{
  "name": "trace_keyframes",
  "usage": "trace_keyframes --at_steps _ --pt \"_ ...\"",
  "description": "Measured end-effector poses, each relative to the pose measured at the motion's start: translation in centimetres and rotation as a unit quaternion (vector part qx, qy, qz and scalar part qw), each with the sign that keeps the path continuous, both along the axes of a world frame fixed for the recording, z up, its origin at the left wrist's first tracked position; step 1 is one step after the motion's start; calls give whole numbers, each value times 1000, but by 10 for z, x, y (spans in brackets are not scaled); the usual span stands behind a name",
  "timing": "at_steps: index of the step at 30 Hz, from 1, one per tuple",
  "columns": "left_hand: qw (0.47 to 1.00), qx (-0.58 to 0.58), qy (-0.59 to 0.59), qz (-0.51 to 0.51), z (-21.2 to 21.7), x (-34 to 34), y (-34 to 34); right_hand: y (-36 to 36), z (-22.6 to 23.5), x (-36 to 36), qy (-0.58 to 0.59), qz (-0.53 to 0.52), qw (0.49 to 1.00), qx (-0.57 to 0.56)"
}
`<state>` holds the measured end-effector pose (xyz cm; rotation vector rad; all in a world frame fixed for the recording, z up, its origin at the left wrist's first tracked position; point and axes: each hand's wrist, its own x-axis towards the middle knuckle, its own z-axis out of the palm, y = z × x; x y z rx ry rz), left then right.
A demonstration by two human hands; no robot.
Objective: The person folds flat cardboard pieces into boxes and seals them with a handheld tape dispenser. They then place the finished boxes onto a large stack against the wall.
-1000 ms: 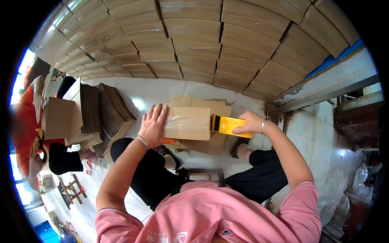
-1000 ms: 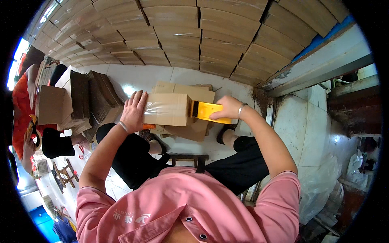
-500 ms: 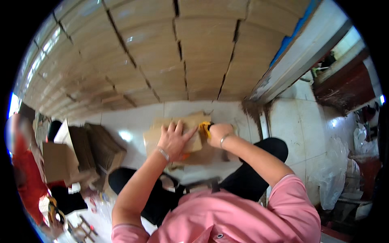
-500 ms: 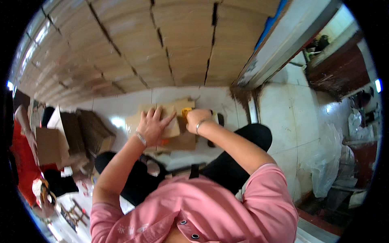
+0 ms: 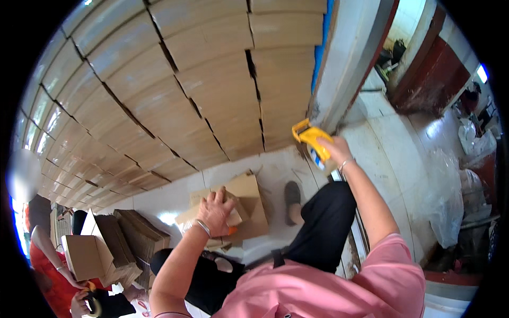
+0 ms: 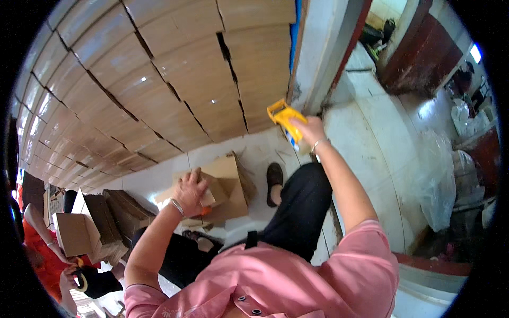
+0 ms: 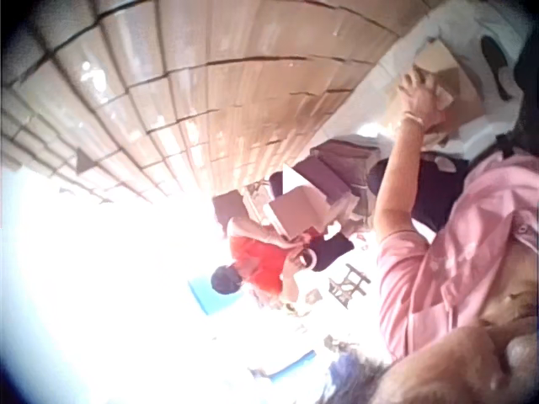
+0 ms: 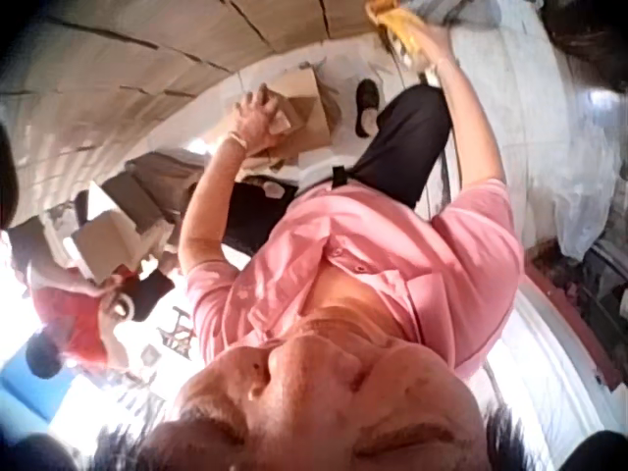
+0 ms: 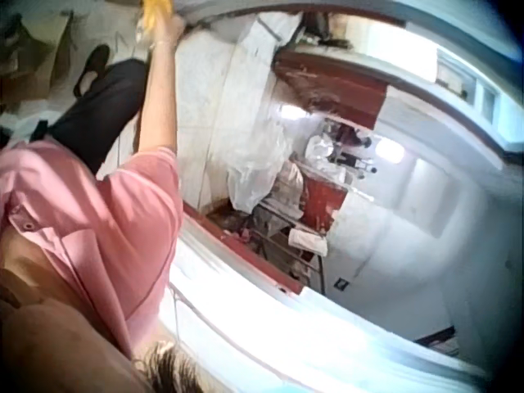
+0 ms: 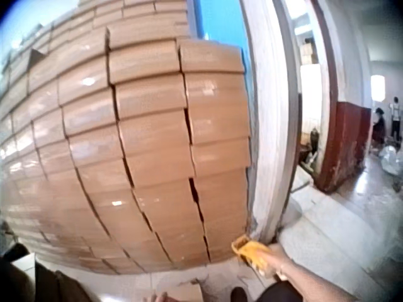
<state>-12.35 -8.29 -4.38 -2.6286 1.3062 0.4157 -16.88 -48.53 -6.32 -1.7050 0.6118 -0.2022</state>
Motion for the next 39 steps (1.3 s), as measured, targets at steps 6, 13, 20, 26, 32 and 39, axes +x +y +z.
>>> trace_keyframes --at_steps 6,13,20,26,32,39 --pt "1000 13 23 -2 7 -6 -19 -49 -86 -26 39 -61 992 -101" --pt "992 102 71 22 14 -6 -37 1 -171 -83 313 -6 897 -313" --pt "983 173 48 -32 14 -4 -61 35 -258 -149 428 2 844 -323" --pt "988 148 47 -12 10 4 -64 27 -294 -178 465 1 814 -349" --pt "992 118 48 0 4 5 -66 12 -316 -179 444 5 819 -364" --pt "990 131 42 -10 3 10 -56 0 -343 -185 488 -36 847 -208"
